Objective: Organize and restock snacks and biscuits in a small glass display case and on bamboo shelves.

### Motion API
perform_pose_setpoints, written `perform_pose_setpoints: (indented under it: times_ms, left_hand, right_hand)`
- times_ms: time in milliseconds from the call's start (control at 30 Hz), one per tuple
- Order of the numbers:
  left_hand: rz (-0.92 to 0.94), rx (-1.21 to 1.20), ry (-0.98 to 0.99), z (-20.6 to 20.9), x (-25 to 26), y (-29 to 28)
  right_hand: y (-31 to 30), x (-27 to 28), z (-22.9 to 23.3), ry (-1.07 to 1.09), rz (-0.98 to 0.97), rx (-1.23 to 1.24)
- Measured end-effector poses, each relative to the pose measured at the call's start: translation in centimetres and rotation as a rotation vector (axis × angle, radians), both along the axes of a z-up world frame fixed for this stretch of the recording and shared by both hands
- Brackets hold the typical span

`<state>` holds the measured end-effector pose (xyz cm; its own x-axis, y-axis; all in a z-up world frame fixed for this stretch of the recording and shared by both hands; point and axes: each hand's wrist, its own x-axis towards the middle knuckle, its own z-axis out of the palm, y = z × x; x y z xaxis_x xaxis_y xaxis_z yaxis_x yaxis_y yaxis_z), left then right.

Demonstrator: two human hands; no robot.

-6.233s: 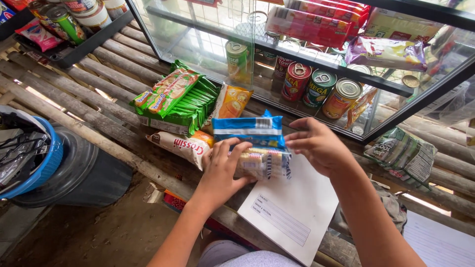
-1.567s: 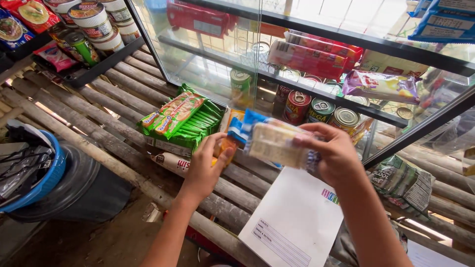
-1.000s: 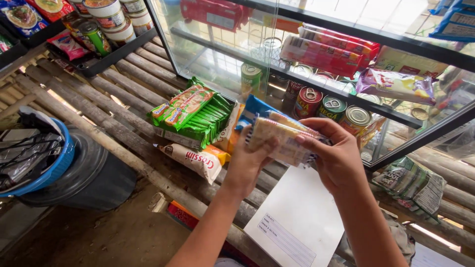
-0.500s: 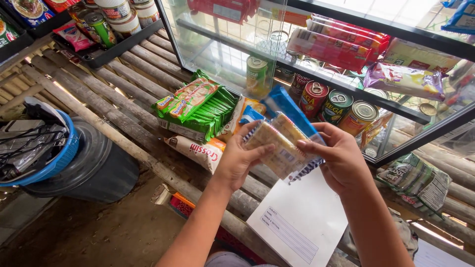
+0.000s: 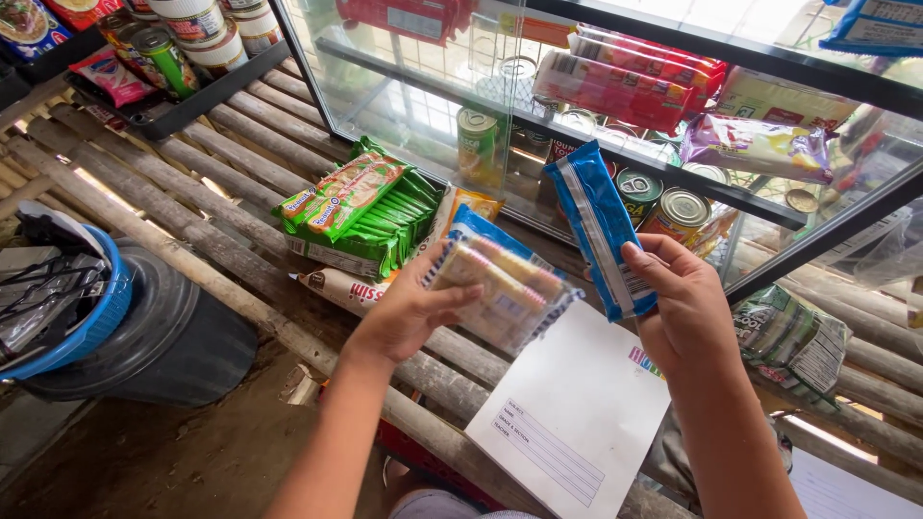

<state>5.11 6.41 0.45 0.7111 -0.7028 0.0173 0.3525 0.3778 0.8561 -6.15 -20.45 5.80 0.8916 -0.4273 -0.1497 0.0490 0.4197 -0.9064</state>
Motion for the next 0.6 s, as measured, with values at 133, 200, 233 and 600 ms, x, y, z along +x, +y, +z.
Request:
perform_pose_setpoints:
  times_ms: [133, 200, 233, 600]
  left_hand:
    - [0.033, 0.355, 0.019, -0.2, -0.8, 0.6]
    - [0.07, 0.449, 0.021, -1.1, -1.6, 0.3]
    - [0.104, 0.542, 0.02, -1.6, -2.0, 0.2]
    - [0.26, 0.76, -0.237, -6.0, -3.4, 1.8]
  right_hand:
    - [-0.5, 0.5, -1.6, -0.011, 0.004, -0.1]
    - [-0.3, 1.6, -2.4, 0.011, 0.022, -0.139]
    - [-0.2, 2.2, -2.7, 0.031, 0.036, -0.18]
    - [4.1, 9.4, -6.9, 0.091, 0.257, -0.445]
